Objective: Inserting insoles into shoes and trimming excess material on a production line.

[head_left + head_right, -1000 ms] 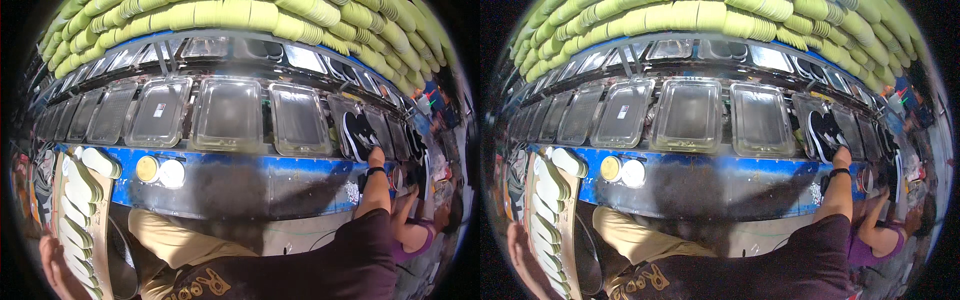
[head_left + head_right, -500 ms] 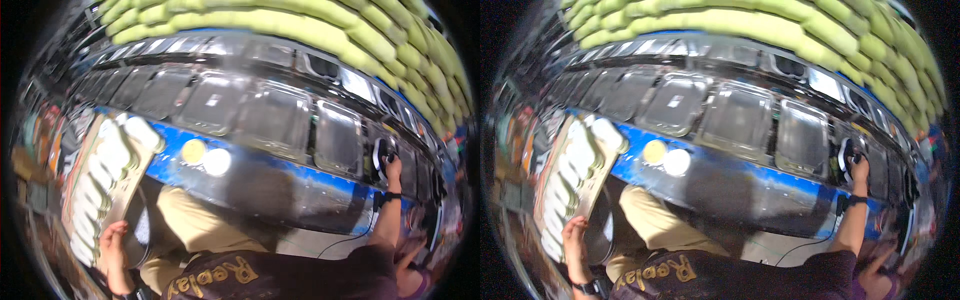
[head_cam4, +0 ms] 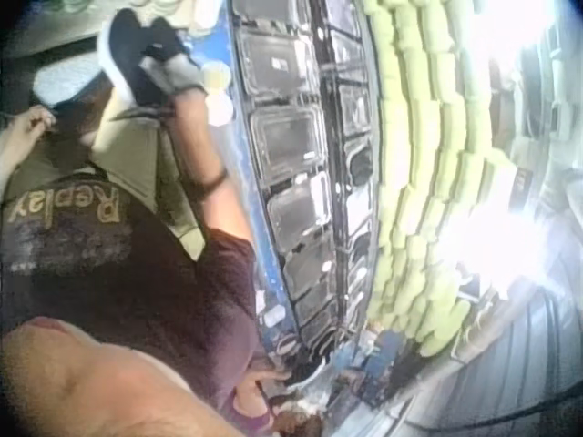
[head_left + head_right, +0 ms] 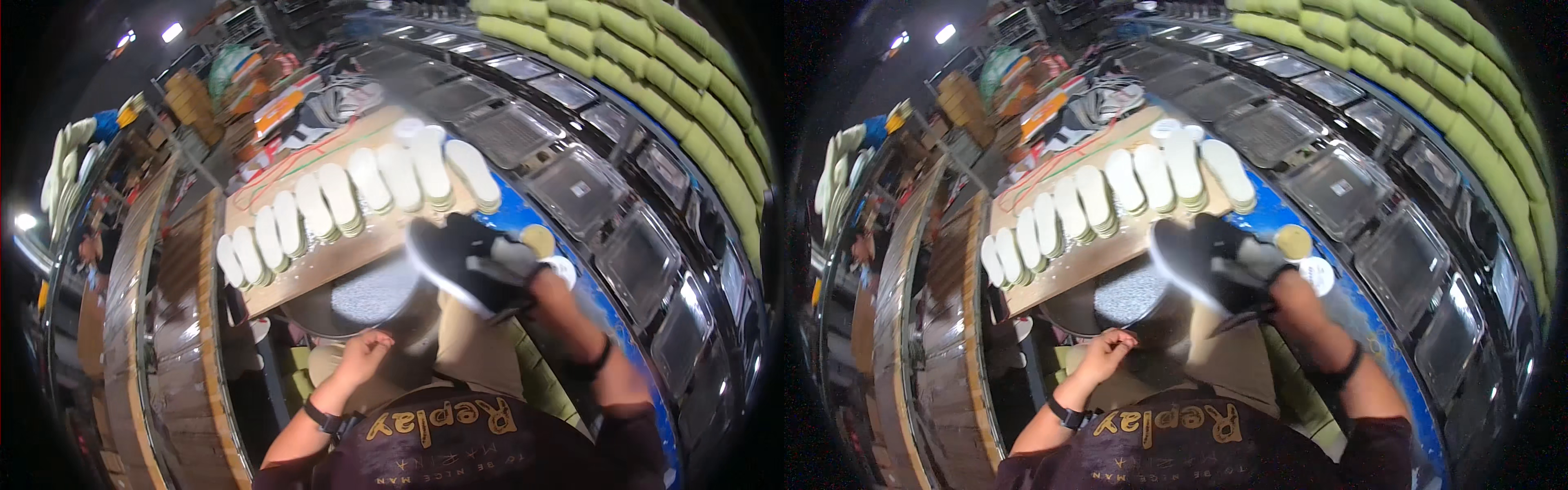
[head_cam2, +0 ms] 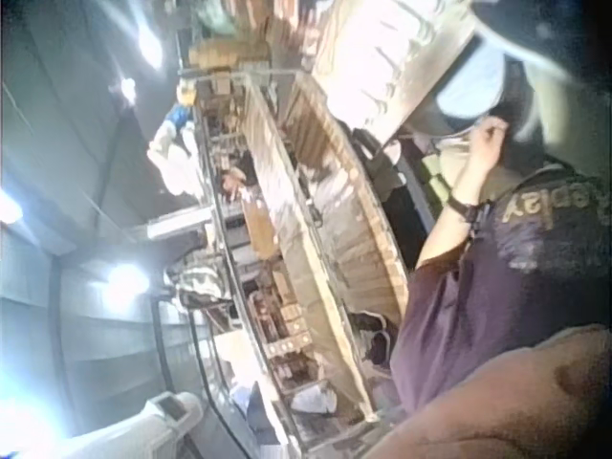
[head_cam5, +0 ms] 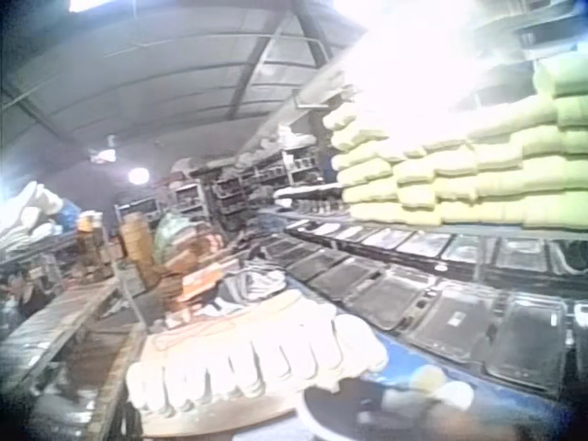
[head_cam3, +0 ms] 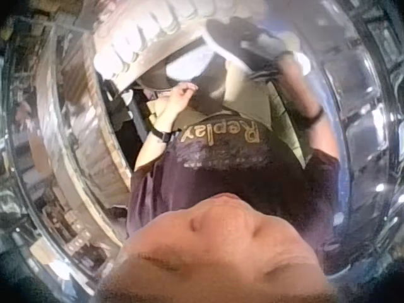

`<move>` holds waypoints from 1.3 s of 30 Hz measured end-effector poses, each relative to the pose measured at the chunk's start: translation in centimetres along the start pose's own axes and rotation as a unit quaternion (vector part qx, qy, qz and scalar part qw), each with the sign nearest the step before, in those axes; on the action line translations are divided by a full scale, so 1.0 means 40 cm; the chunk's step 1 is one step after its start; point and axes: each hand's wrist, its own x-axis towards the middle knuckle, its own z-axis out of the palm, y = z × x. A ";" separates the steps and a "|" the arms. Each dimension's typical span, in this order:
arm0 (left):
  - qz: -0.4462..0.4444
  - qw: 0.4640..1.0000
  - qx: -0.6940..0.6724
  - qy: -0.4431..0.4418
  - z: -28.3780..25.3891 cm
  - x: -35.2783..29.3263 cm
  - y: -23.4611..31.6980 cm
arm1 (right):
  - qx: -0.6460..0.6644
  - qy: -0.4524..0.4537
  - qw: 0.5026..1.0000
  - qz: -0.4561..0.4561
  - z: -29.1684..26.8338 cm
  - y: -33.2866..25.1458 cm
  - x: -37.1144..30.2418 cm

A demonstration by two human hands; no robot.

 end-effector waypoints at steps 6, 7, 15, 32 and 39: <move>0.086 0.982 -0.026 0.166 -0.021 0.013 -0.148 | 0.196 0.071 0.962 -0.177 0.262 -0.394 0.274; 0.050 0.973 0.038 0.222 -0.035 0.012 -0.169 | 0.226 0.029 0.961 -0.157 0.266 -0.446 0.280; -0.081 0.973 0.167 0.136 -0.165 0.104 -0.097 | 0.236 -0.095 0.966 -0.050 0.275 -0.403 0.201; -0.136 0.791 -0.575 0.157 -0.282 0.006 -0.013 | 0.138 0.049 0.976 0.162 0.238 -0.189 0.131; -0.116 0.821 -0.502 0.246 -0.338 -0.126 -0.046 | 0.119 0.120 0.976 0.141 0.308 -0.205 0.154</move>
